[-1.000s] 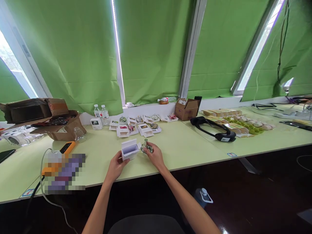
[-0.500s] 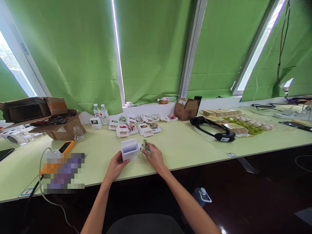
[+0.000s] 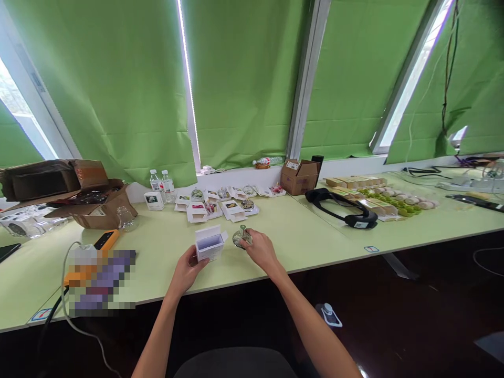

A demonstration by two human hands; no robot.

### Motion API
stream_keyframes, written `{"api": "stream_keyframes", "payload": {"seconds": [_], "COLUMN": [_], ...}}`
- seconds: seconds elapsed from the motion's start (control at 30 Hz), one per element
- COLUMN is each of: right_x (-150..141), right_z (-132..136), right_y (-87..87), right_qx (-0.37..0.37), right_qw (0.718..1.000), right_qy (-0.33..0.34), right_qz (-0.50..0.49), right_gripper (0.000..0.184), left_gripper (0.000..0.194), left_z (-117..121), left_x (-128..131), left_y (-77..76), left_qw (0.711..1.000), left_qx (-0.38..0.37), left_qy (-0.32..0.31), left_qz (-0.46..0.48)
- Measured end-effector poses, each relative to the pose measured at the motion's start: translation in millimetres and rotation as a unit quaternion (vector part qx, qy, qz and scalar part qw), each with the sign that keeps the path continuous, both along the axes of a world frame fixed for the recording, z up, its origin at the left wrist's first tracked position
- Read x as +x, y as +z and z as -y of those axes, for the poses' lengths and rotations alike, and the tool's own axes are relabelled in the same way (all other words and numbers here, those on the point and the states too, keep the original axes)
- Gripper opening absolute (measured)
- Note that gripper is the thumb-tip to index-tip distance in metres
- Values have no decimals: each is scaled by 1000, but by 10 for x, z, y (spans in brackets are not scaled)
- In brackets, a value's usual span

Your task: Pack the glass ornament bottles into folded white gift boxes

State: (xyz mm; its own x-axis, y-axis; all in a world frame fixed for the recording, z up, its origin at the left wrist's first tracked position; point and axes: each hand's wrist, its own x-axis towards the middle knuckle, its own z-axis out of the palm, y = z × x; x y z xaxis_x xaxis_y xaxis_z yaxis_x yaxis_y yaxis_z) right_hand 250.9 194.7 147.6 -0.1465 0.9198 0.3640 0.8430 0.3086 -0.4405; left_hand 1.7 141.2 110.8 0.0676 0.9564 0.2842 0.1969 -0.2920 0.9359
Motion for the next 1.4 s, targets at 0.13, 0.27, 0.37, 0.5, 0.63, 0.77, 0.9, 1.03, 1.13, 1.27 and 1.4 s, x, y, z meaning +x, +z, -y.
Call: {"api": "stream_keyframes", "payload": {"seconds": [0.13, 0.27, 0.37, 0.5, 0.63, 0.77, 0.9, 1.03, 1.13, 1.27, 1.4], "right_x": [43, 46, 25, -17, -61, -94, -121, -147, -161, -178, -220], "right_z": [84, 229, 347, 493, 585, 606, 612, 641, 658, 667, 683], "right_y": [107, 217, 294, 381, 429, 431, 416, 402, 394, 386, 370], "right_qx": [94, 185, 216, 226, 216, 205, 202, 196, 187, 187, 200], "right_qw": [994, 977, 966, 958, 956, 956, 955, 949, 945, 939, 932], "right_qy": [17, 46, 71, 102, 122, 136, 145, 179, 210, 240, 273], "right_qz": [-49, -96, -120, -144, -153, -159, -164, -167, -166, -158, -126], "right_gripper": [37, 38, 37, 31, 29, 30, 30, 29, 31, 31, 32], "left_gripper": [42, 42, 41, 41, 41, 38, 38, 37, 39, 39, 39], "left_z": [2, -12, -33, -38, -18, 1, 7, -5, -22, -46, -54], "left_x": [-1, -12, -22, -23, -13, 2, 10, -1, -15, -27, -26], "left_y": [-4, -35, -69, -72, -39, -18, -2, -7, -36, -76, -75], "left_qw": [1000, 1000, 1000, 1000, 1000, 1000, 999, 1000, 1000, 999, 999], "left_qx": [3, 3, 6, 5, 6, 11, 16, 15, 16, 32, 38], "left_qy": [2, 2, 7, 6, 1, 3, 3, -2, -8, -13, -8], "left_qz": [10, 11, 6, -6, -13, -16, -29, -28, -23, -18, -13]}}
